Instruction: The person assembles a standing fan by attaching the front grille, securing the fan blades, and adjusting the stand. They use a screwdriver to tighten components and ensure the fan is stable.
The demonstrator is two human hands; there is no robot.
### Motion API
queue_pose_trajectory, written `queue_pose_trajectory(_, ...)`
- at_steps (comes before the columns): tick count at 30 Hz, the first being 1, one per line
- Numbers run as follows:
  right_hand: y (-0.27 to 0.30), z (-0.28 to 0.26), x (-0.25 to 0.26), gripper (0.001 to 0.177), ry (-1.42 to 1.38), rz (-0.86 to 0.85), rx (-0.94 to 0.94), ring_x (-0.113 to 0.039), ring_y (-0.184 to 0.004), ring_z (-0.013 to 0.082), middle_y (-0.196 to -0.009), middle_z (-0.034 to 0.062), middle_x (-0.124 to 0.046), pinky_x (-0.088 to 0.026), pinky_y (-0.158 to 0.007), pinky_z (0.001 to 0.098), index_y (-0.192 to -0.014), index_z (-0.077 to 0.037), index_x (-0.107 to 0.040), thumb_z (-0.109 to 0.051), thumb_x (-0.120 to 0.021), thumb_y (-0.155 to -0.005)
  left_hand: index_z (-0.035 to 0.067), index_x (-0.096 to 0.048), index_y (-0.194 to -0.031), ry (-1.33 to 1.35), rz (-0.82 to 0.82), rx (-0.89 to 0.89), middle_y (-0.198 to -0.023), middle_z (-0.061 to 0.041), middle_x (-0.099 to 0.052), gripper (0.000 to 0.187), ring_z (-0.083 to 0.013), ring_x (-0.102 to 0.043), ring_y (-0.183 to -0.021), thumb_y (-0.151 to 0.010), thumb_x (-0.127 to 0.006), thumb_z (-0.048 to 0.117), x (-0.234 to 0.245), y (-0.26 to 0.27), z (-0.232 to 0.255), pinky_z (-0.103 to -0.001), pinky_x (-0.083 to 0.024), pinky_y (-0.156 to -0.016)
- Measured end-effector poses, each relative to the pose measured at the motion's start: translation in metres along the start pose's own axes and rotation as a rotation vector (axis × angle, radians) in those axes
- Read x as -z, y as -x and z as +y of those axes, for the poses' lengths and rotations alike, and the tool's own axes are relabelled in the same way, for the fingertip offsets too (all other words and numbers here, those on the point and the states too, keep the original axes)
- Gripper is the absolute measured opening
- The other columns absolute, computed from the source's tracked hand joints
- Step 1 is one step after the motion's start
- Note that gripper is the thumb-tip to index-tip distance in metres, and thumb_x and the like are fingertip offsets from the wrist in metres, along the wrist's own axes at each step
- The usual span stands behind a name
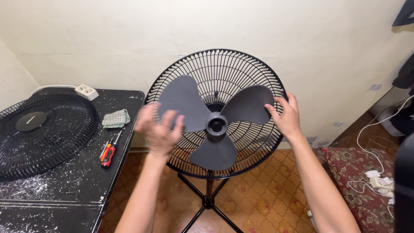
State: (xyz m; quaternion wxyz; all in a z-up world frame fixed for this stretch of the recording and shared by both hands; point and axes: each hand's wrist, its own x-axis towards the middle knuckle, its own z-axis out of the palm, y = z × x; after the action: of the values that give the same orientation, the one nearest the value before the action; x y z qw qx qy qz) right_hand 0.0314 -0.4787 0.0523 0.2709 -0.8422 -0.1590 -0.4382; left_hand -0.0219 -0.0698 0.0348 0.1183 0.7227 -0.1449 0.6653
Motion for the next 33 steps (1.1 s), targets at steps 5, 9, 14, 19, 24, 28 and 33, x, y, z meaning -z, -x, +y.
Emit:
queue_pose_trajectory(5,0.005,-0.016,-0.007,0.041,0.060,0.040,-0.033,-0.045,-0.136,0.0420,-0.148,0.0218,-0.047,-0.041,-0.112,0.0494,-0.127,-0.006,-0.065,-0.024,-0.080,-0.092,0.011,-0.077,-0.106,0.224,-0.206,0.351,-0.151,-0.026,-0.041,0.035,-0.0446,-0.041,-0.142,-0.081,-0.087,0.033,0.015,0.001,-0.057,-0.055,-0.036,-0.116)
queue_pose_trajectory(9,0.017,-0.027,-0.017,0.041,0.299,0.237,0.060,-0.042,-0.136,0.0441,-0.147,0.0267,-0.045,-0.036,-0.112,0.0526,-0.125,-0.004,-0.066,-0.021,-0.080,-0.091,0.007,-0.076,-0.114,0.497,-0.388,0.507,-0.138,-0.023,-0.058,0.038,-0.0367,-0.059,-0.126,-0.087,-0.084,0.032,0.008,0.005,-0.068,-0.046,-0.048,-0.106)
queue_pose_trajectory(14,0.041,-0.058,-0.037,0.022,0.161,0.207,0.514,-0.057,-0.120,0.0252,-0.122,0.0109,-0.060,-0.049,-0.105,0.0425,-0.111,-0.005,-0.066,0.001,-0.073,-0.092,0.003,-0.073,-0.116,0.476,-0.383,0.653,-0.109,-0.016,-0.072,0.043,-0.0278,-0.072,-0.099,-0.086,-0.081,0.032,0.002,0.005,-0.046,-0.038,-0.056,-0.087)
queue_pose_trajectory(19,0.069,-0.115,-0.050,0.040,0.235,-0.093,0.626,-0.060,-0.106,0.0270,-0.123,0.0154,-0.064,-0.051,-0.088,0.0397,-0.124,0.000,-0.067,-0.003,-0.065,-0.084,0.003,-0.074,-0.116,0.458,-0.349,0.605,-0.108,-0.015,-0.072,0.041,-0.0277,-0.072,-0.097,-0.087,-0.081,0.031,0.007,0.002,-0.025,-0.038,-0.056,-0.084)
queue_pose_trajectory(24,0.065,-0.143,-0.039,0.047,0.411,-0.168,0.623,-0.061,-0.108,0.0294,-0.125,0.0179,-0.063,-0.051,-0.087,0.0374,-0.127,0.001,-0.064,-0.006,-0.061,-0.081,0.004,-0.074,-0.115,0.502,-0.327,0.605,-0.103,-0.012,-0.072,0.040,-0.0234,-0.073,-0.090,-0.085,-0.084,0.028,0.011,-0.004,-0.013,-0.035,-0.058,-0.079)
queue_pose_trajectory(28,0.063,-0.142,-0.038,0.045,0.490,-0.237,0.635,-0.060,-0.103,0.0285,-0.119,0.0191,-0.063,-0.053,-0.087,0.0356,-0.126,0.005,-0.061,-0.007,-0.062,-0.083,0.004,-0.075,-0.116,0.533,-0.288,0.578,-0.103,-0.012,-0.072,0.039,-0.0220,-0.074,-0.089,-0.084,-0.085,0.024,0.013,-0.002,-0.010,-0.033,-0.058,-0.079)
queue_pose_trajectory(33,0.068,-0.137,-0.050,0.048,0.486,-0.176,0.542,-0.061,-0.098,0.0279,-0.111,0.0182,-0.062,-0.055,-0.087,0.0337,-0.124,0.006,-0.062,-0.001,-0.067,-0.077,0.004,-0.074,-0.121,0.566,-0.209,0.526,-0.109,-0.012,-0.073,0.041,-0.0206,-0.074,-0.093,-0.085,-0.085,0.020,0.012,0.001,-0.008,-0.032,-0.059,-0.083)
